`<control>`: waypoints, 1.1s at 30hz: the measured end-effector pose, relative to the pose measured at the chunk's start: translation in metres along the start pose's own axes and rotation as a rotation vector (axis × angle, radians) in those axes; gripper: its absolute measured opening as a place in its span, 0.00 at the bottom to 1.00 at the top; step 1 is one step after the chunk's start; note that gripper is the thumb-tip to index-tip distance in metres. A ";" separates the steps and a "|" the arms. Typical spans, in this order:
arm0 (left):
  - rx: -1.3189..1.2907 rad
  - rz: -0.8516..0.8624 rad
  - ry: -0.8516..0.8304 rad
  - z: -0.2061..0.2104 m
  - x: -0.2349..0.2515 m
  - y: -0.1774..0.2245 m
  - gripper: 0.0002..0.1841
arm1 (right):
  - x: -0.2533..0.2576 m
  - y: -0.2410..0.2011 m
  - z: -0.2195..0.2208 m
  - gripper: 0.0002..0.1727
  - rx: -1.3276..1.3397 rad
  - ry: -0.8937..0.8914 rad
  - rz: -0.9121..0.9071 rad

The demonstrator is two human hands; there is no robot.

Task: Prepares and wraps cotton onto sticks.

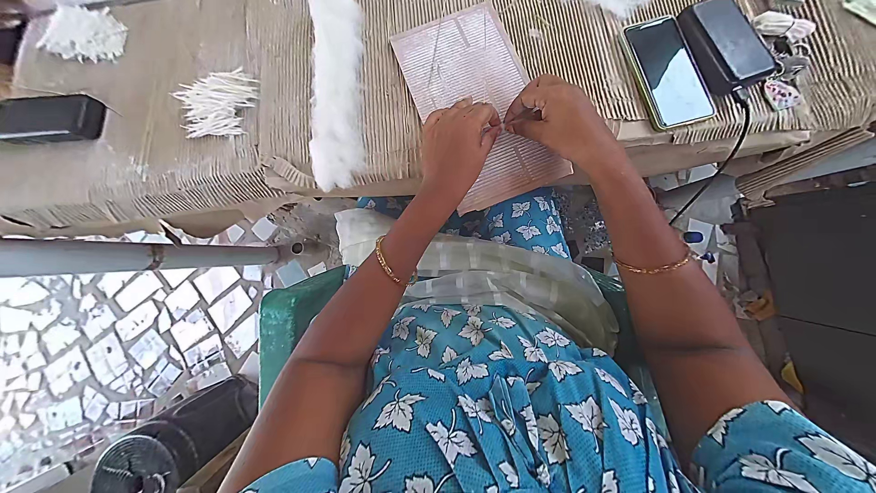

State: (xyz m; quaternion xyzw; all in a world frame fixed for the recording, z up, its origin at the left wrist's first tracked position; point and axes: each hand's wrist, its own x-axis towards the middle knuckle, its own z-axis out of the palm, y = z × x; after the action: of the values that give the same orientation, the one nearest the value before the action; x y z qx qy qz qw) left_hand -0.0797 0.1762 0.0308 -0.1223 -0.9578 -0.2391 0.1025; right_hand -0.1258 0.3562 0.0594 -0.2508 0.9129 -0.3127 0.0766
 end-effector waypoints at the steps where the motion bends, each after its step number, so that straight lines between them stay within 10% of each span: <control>1: 0.004 0.002 -0.001 0.000 0.000 0.000 0.11 | 0.000 0.000 0.001 0.09 -0.006 0.004 -0.001; 33: -0.421 -0.167 -0.008 -0.013 -0.002 -0.017 0.16 | -0.003 0.014 -0.021 0.09 0.133 -0.033 0.123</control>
State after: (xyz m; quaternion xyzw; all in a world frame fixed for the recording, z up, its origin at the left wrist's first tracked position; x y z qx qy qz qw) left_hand -0.0807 0.1550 0.0343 -0.0621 -0.8940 -0.4409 0.0506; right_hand -0.1355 0.3782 0.0676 -0.1937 0.9025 -0.3632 0.1270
